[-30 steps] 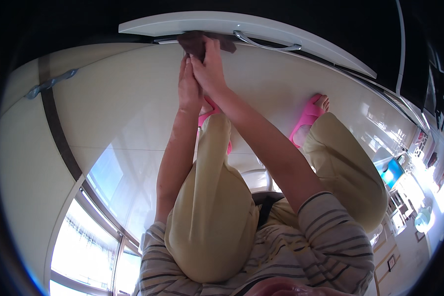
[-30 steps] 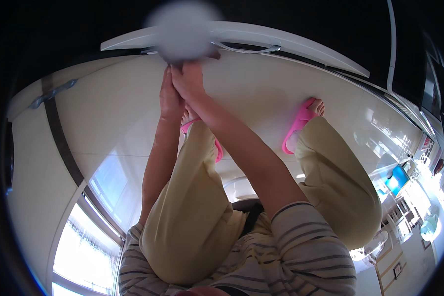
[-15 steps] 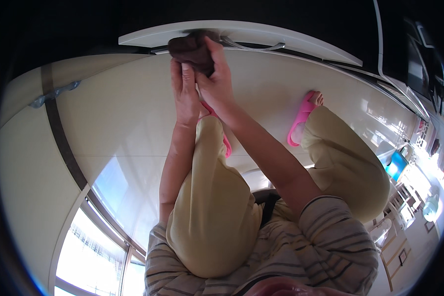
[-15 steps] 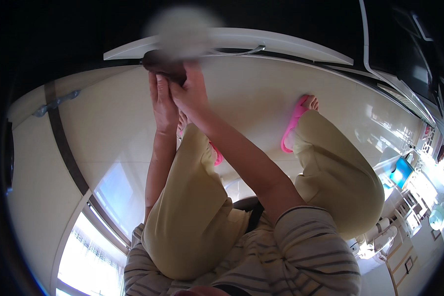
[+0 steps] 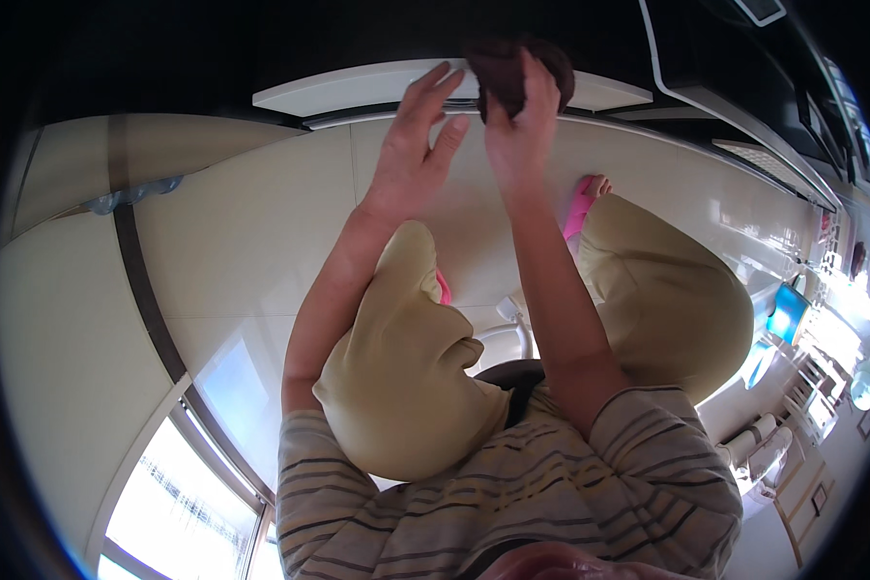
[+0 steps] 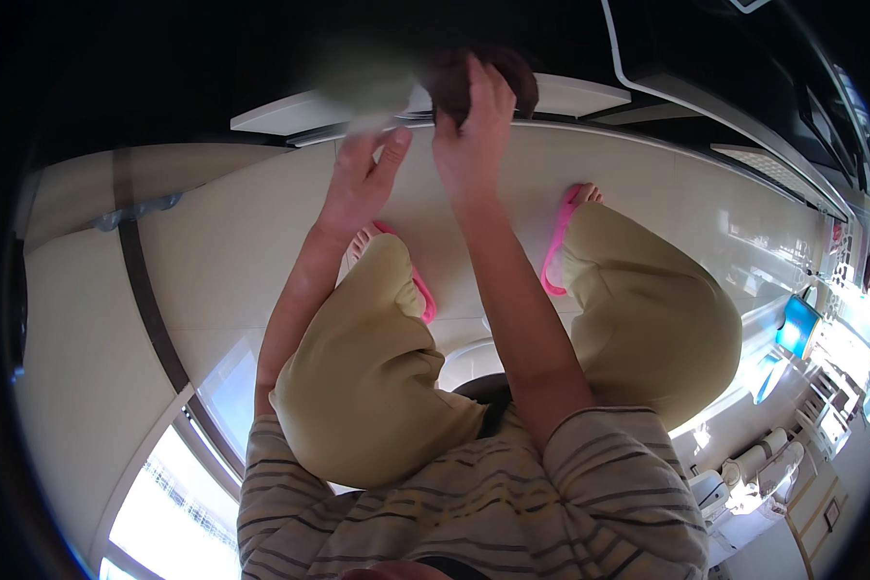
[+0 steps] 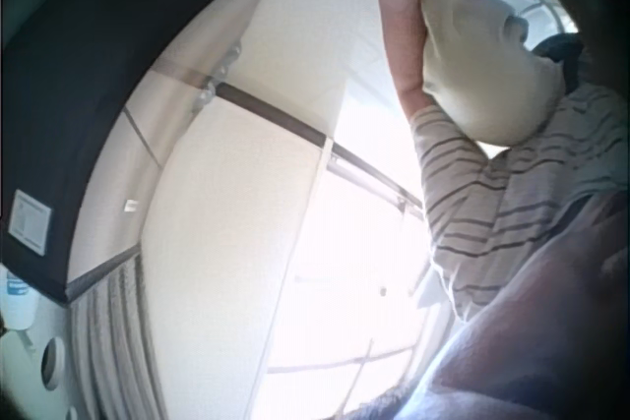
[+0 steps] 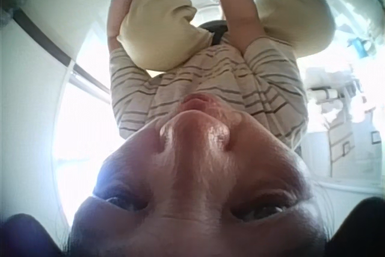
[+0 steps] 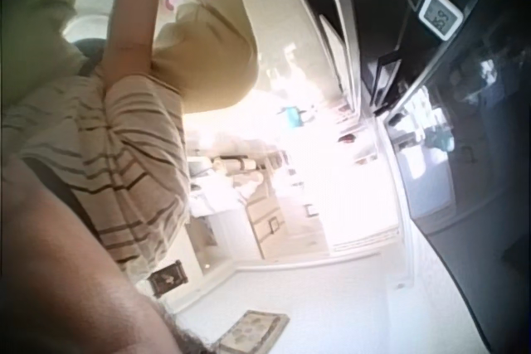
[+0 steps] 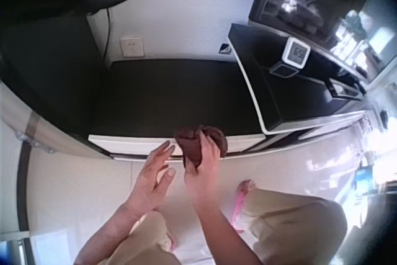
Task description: The person sits on the floor and cleans a black TV stand using a brown cloth. They first organize a power strip and a white charger, then wipe the top surface of the stand, moving a remote control and a digital clock to clean underneath them. The person continues to wipe the front and side edges of the stand.
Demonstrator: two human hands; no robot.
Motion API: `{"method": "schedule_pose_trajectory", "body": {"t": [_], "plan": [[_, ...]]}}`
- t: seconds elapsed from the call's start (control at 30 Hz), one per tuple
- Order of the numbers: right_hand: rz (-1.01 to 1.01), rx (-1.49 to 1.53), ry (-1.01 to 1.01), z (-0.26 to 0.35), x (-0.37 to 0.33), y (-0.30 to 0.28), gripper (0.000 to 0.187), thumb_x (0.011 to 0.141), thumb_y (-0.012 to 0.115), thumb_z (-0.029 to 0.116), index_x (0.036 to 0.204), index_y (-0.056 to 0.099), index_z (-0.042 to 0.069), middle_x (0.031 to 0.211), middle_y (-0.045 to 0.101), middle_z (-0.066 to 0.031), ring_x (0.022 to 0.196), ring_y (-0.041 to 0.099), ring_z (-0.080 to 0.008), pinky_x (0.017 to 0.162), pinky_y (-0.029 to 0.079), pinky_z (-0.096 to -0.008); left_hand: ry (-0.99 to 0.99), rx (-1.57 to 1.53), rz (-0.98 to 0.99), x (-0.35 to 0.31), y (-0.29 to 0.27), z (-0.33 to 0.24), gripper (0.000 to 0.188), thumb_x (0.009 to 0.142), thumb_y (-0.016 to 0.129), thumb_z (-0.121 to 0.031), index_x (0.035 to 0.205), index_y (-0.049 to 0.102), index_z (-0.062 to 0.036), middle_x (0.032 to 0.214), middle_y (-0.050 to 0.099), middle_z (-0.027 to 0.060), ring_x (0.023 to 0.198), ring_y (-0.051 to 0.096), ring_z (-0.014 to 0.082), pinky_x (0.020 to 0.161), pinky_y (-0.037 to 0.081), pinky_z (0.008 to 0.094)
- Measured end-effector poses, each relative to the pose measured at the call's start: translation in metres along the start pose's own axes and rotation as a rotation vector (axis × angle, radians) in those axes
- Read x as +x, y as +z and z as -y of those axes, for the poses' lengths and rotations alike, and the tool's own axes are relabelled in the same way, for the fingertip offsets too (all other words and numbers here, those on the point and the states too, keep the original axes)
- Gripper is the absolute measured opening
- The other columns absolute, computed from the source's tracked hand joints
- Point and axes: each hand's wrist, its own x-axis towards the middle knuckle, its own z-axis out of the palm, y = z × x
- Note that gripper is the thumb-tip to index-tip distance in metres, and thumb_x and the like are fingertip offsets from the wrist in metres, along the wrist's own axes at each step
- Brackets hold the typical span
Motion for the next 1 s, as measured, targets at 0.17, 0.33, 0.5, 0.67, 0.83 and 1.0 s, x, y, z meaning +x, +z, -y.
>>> {"method": "schedule_pose_trajectory", "body": {"t": [0.17,0.33,0.5,0.67,0.83,1.0], "plan": [[0.266,0.127,-0.080,0.039,-0.001,0.048,0.055,0.060,0.063,-0.010,0.112,0.062,0.006,0.117,0.059,-0.0147,0.111,0.051,-0.0360,0.092,0.046,-0.0422,0.052,0.512,-0.232,0.004,-0.038,0.014,0.045,0.093,0.056,-0.015,0.134,0.047,-0.0007,0.137,0.046,0.0203,0.122,0.048,0.0360,0.098,0.043,0.0406],[0.174,0.276,-0.061,0.030,0.032,0.025,0.051,0.060,0.062,-0.010,0.107,0.065,0.010,0.115,0.060,-0.0119,0.113,0.050,-0.0344,0.093,0.044,-0.0409,0.054,0.672,-0.170,0.018,-0.039,-0.006,0.051,0.093,0.056,-0.019,0.138,0.041,0.0006,0.141,0.040,0.0222,0.129,0.039,0.0403,0.104,0.037,0.0442],[0.065,-0.409,-0.004,-0.035,0.061,-0.029,0.049,0.075,0.066,0.011,0.123,0.058,0.016,0.136,0.048,-0.0126,0.126,0.041,-0.0347,0.105,0.031,-0.0516,0.051,0.941,0.087,0.043,-0.021,0.003,0.062,0.094,0.056,-0.030,0.143,0.032,0.0003,0.150,0.025,0.0260,0.140,0.023,0.0397,0.114,0.024,0.0445],[0.215,-0.504,0.134,-0.088,0.082,-0.020,0.054,0.083,0.065,0.030,0.133,0.051,0.017,0.144,0.037,-0.0206,0.131,0.038,-0.0381,0.103,0.037,-0.0513,-0.043,1.294,0.376,0.062,-0.001,-0.008,0.068,0.091,0.059,-0.035,0.143,0.033,-0.0005,0.150,0.026,0.0260,0.141,0.025,0.0361,0.115,0.025,0.0423],[0.210,-0.380,0.391,-0.092,0.150,0.003,0.050,0.084,0.065,0.034,0.129,0.053,0.015,0.137,0.044,-0.0188,0.131,0.039,-0.0364,0.104,0.038,-0.0481,0.054,1.410,0.392,0.072,0.002,-0.017,0.070,0.085,0.067,-0.036,0.139,0.040,-0.0004,0.144,0.035,0.0276,0.135,0.038,0.0361,0.110,0.035,0.0401],[0.440,-0.503,-0.103,-0.073,0.109,0.018,0.044,0.084,0.066,0.033,0.125,0.055,0.018,0.138,0.044,-0.0109,0.137,0.030,-0.0314,0.113,0.021,-0.0557,0.104,1.305,0.394,0.071,-0.015,-0.012,0.068,0.080,0.072,-0.034,0.135,0.047,-0.0045,0.141,0.042,0.0257,0.130,0.045,0.0345,0.105,0.041,0.0392]]}}
